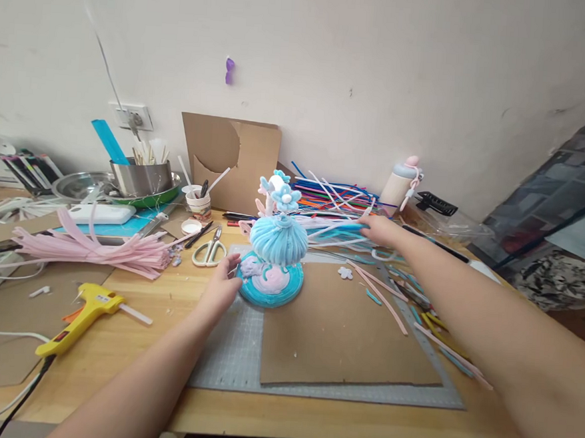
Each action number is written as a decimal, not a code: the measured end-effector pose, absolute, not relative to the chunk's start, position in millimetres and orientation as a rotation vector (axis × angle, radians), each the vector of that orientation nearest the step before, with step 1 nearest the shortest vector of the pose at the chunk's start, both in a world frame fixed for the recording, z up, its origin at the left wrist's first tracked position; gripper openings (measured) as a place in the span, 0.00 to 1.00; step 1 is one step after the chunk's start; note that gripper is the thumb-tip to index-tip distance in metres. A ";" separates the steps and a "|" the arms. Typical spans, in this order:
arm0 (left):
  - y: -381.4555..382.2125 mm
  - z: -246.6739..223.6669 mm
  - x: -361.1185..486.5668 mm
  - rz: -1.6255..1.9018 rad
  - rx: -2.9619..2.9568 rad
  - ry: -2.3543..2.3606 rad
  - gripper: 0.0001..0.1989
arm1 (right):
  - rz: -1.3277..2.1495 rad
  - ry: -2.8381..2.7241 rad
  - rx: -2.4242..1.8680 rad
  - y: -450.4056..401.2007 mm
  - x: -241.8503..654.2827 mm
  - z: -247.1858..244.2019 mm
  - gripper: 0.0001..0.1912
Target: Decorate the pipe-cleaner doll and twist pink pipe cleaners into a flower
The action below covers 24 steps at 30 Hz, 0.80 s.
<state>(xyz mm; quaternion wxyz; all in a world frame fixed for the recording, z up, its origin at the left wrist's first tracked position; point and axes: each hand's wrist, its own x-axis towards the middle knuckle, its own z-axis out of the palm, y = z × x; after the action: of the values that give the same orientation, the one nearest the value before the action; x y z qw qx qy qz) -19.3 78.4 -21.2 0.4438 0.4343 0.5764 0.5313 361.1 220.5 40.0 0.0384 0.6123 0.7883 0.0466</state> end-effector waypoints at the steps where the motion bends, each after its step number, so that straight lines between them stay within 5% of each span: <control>1: 78.2 -21.2 -19.2 1.317 1.076 1.432 0.29 | 0.171 2.434 1.877 221.9 361.0 45.5 0.18; 15: 78.5 -24.5 -21.9 1.314 1.098 1.427 0.29 | 0.751 2.489 1.632 205.3 354.9 107.3 0.17; 24: 77.5 -22.8 -20.6 1.303 1.109 1.447 0.30 | 0.769 2.345 2.313 201.4 375.3 143.5 0.05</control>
<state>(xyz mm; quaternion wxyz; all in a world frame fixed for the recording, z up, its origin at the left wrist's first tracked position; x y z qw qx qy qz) -20.6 77.5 -22.8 0.4354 0.4454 0.5814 0.5235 375.3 201.4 143.5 -0.1198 0.6789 0.6883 0.2258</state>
